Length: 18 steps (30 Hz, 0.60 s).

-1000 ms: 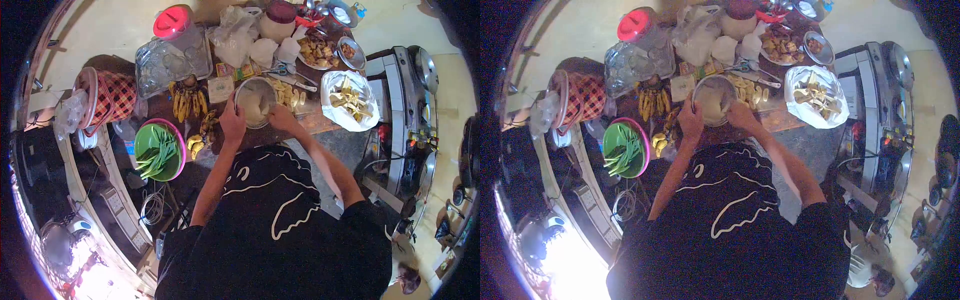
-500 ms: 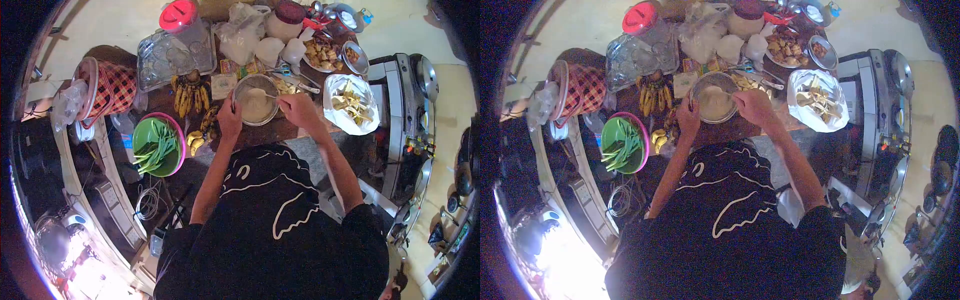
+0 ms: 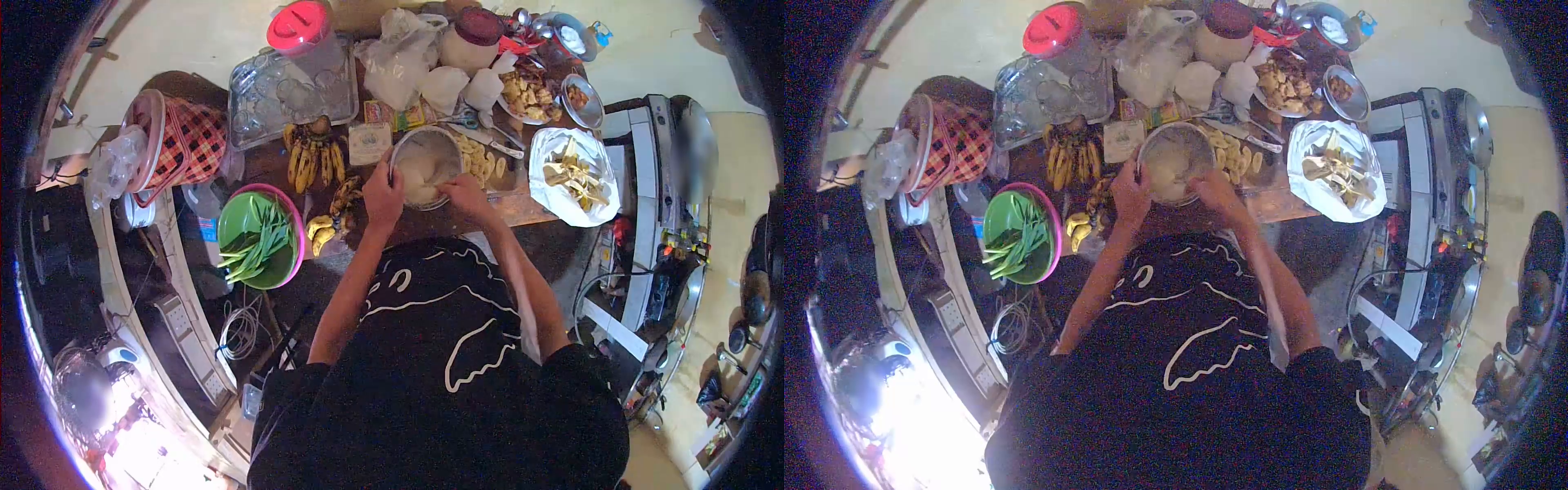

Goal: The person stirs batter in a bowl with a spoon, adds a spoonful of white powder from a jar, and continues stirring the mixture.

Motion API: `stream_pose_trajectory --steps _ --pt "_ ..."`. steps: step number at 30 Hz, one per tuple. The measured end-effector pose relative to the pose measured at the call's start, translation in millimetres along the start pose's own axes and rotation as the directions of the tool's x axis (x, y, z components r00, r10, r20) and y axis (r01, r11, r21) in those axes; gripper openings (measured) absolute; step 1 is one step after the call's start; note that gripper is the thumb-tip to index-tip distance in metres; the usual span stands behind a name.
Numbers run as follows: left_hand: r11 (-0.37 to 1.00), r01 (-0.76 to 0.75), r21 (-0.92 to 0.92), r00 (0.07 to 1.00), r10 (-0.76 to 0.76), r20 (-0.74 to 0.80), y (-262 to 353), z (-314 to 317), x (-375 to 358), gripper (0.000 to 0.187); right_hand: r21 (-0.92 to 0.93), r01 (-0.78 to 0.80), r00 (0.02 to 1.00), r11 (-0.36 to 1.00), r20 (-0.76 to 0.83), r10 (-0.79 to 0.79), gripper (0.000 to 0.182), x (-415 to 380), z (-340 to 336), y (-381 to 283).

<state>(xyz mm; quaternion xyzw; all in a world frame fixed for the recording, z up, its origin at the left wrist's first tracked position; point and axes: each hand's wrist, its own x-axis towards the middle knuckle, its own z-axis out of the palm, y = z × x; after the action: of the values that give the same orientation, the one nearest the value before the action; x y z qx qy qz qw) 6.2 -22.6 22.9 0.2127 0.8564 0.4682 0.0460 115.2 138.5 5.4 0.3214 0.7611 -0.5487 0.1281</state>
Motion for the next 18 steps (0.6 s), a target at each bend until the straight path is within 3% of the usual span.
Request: stream_pose_trajectory --steps 2,4,7,8,11,13,18 --pt "0.999 0.015 -0.051 1.000 -0.017 -0.026 -3.3 5.4 -0.2 0.038 0.020 0.012 1.000 1.000 -0.017 -0.012 0.029 -15.6 -13.3 -19.5" --pt "0.994 0.002 -0.109 0.998 -0.009 -0.069 -18.0 10.2 0.3 0.036 -0.097 0.129 0.992 0.987 -0.005 -0.130 0.028 -13.8 -18.9 -9.0" --pt "0.975 0.202 -0.088 0.979 -0.199 0.045 -29.5 8.2 -0.3 0.035 -0.299 0.315 0.943 0.901 -0.010 -0.333 0.027 -20.2 -26.9 -16.7" --pt "0.977 0.178 -0.116 0.984 -0.177 0.014 -33.2 9.7 -0.5 0.035 -0.370 0.369 0.916 0.853 -0.014 -0.402 0.026 -26.3 -30.5 -24.3" --pt "0.982 0.081 -0.172 0.992 -0.096 -0.080 -51.0 23.4 -0.8 0.036 -0.192 0.448 0.866 0.873 -0.150 -0.477 0.021 -39.6 -36.7 -41.1" --pt "0.986 -0.002 -0.167 0.990 -0.022 -0.140 -55.1 26.3 -1.0 0.036 -0.224 0.447 0.868 0.866 -0.124 -0.481 0.019 -49.2 -48.1 -57.9" --pt "0.975 0.151 -0.165 0.985 -0.163 -0.060 -48.4 19.0 -0.4 0.028 -0.263 0.423 0.872 0.867 -0.139 -0.469 0.019 -77.1 -73.9 -108.6"
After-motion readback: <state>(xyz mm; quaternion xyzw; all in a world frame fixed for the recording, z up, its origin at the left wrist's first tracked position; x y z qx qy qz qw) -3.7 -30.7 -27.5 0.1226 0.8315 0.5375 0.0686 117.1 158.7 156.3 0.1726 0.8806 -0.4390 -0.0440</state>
